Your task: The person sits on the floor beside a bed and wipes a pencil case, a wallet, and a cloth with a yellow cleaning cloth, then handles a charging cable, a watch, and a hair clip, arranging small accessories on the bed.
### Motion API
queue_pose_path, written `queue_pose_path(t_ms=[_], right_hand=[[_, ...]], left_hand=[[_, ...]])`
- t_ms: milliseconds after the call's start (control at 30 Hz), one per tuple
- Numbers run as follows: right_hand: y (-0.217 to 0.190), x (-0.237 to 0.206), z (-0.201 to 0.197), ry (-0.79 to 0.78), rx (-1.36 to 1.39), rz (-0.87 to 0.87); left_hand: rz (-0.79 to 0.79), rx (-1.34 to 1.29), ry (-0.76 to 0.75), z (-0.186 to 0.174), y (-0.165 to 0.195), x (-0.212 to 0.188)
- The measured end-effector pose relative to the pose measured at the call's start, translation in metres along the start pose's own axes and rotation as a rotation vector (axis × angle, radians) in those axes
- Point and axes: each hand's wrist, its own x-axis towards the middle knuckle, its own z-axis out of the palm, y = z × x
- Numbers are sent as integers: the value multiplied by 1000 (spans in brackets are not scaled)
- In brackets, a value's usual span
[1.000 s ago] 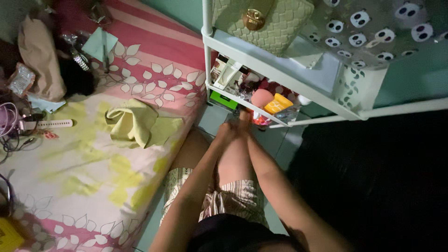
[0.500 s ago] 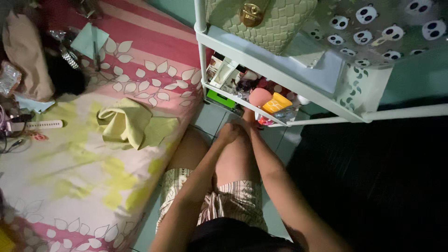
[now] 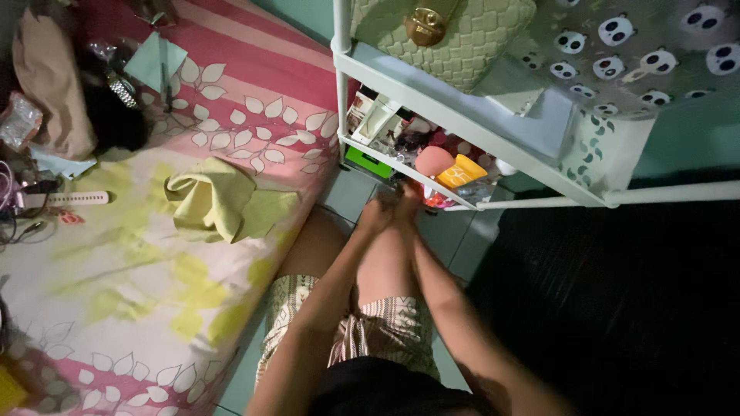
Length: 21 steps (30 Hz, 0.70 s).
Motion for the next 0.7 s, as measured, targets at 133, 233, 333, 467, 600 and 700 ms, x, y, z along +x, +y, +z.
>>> queue_pose_path(t_ms=[133, 233, 333, 467, 600, 700], right_hand=[[-6, -17, 6, -29, 165, -14], [-19, -30, 16, -89, 278, -38], [-35, -43, 31, -171, 370, -84], [-78, -64, 59, -323, 422, -72], [-138, -84, 104, -403, 545, -445], [-184, -92, 145, -480, 511, -683]], left_hand=[[-249, 21, 23, 3, 7, 12], [-89, -134, 193, -15, 6, 7], [29, -310, 340, -56, 3, -19], [-79, -532, 580, -120, -1, -69], [-43, -525, 964, -195, -24, -106], [-126, -330, 1135, -243, -47, -132]])
